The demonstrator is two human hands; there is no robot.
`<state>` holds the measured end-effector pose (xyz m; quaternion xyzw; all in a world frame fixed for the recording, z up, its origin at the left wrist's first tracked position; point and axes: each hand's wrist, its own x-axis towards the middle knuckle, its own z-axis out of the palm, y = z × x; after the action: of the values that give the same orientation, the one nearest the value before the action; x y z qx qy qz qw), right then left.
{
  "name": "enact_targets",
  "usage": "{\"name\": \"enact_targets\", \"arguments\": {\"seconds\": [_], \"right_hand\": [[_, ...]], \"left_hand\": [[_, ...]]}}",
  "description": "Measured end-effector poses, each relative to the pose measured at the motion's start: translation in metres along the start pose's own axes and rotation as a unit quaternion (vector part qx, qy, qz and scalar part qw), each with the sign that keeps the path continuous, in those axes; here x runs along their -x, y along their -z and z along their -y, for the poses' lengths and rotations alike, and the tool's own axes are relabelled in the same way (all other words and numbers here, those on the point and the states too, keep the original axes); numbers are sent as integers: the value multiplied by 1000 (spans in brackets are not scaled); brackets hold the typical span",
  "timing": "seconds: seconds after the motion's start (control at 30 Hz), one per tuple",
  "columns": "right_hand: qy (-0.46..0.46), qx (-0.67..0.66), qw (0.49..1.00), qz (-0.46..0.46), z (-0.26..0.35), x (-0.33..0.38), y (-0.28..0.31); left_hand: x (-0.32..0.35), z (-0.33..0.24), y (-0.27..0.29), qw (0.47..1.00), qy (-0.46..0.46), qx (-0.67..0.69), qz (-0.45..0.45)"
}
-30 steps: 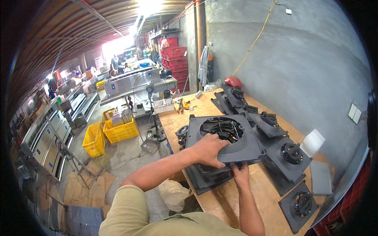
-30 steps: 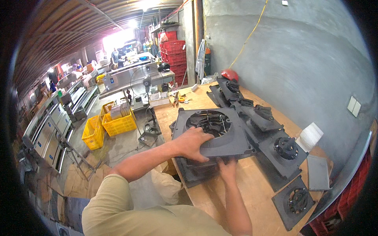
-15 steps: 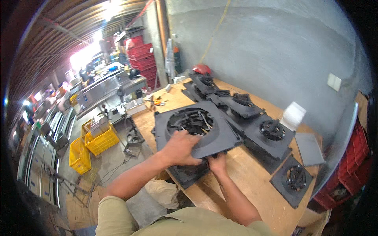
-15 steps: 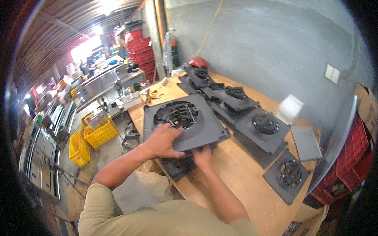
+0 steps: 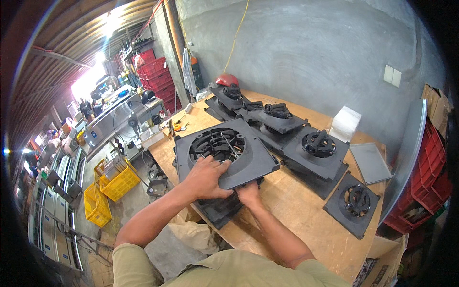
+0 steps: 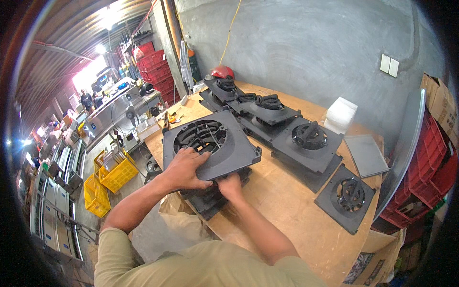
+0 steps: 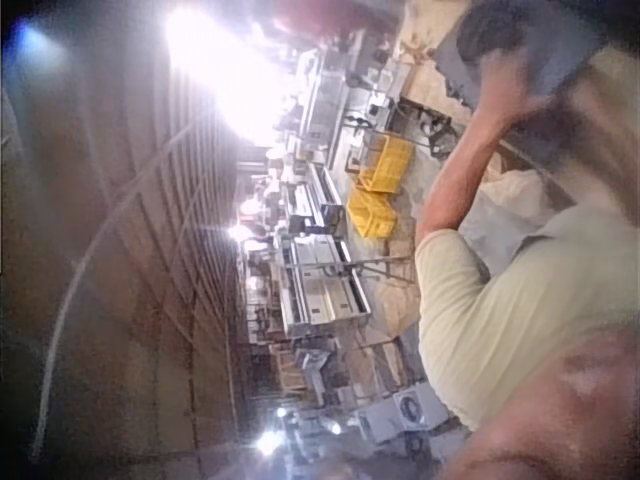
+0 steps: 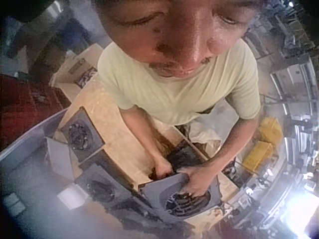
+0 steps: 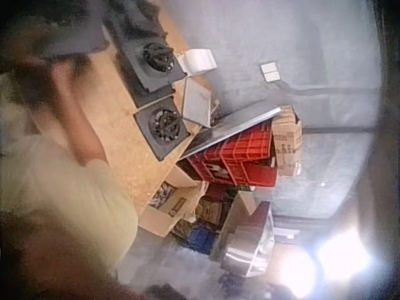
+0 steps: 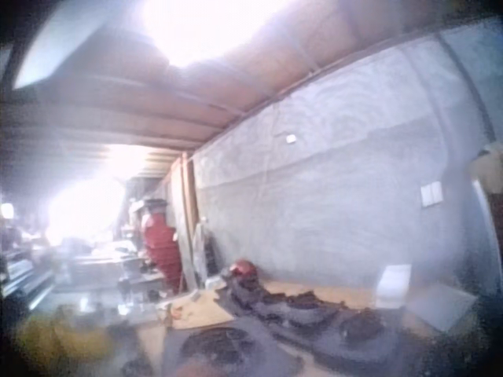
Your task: The person assembles black plastic housing units with internal wiring and circular components on a wooden workbench. They use a cordless drill to fasten parts, handle multiple housings one at a time, and occasionally reposition items on the table.
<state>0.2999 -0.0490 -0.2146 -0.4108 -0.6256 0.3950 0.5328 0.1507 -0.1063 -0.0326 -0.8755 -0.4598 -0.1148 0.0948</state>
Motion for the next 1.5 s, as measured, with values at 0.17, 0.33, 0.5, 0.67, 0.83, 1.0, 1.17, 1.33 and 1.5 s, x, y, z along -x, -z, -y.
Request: {"name": "enact_targets", "arguments": {"seconds": [0.17, 0.33, 0.5, 0.67, 0.83, 1.0, 1.17, 1.33, 1.5], "right_hand": [[15, -30, 999, -5, -8, 2, 0], [4, 4, 1000, -31, 2, 0, -1], [-138, -87, 984, 74, 20, 5, 13], [-165, -190, 961, 112, 33, 21, 36], [-15, -57, 994, 87, 42, 60, 88], [-22, -286, 958, 27, 56, 114, 145], [-25, -442, 883, -159, 113, 208, 223], [-47, -143, 929, -337, 114, 300, 255], [-352, -35, 884, -306, 28, 376, 245]], "left_hand": [[-13, -5, -7, 1000, -9, -8, 5], [-23, -7, 9, 999, 20, 10, -25], [-19, -10, 40, 997, 14, 32, -63], [7, -24, 65, 997, 1, 30, -78], [36, -46, 80, 992, -77, 50, -88], [47, -81, 87, 967, -228, 99, -53], [35, -127, 65, 897, -405, 178, -3], [2, -179, -13, 828, -514, 210, 79], [-6, -225, -114, 780, -570, 192, 172]]}}
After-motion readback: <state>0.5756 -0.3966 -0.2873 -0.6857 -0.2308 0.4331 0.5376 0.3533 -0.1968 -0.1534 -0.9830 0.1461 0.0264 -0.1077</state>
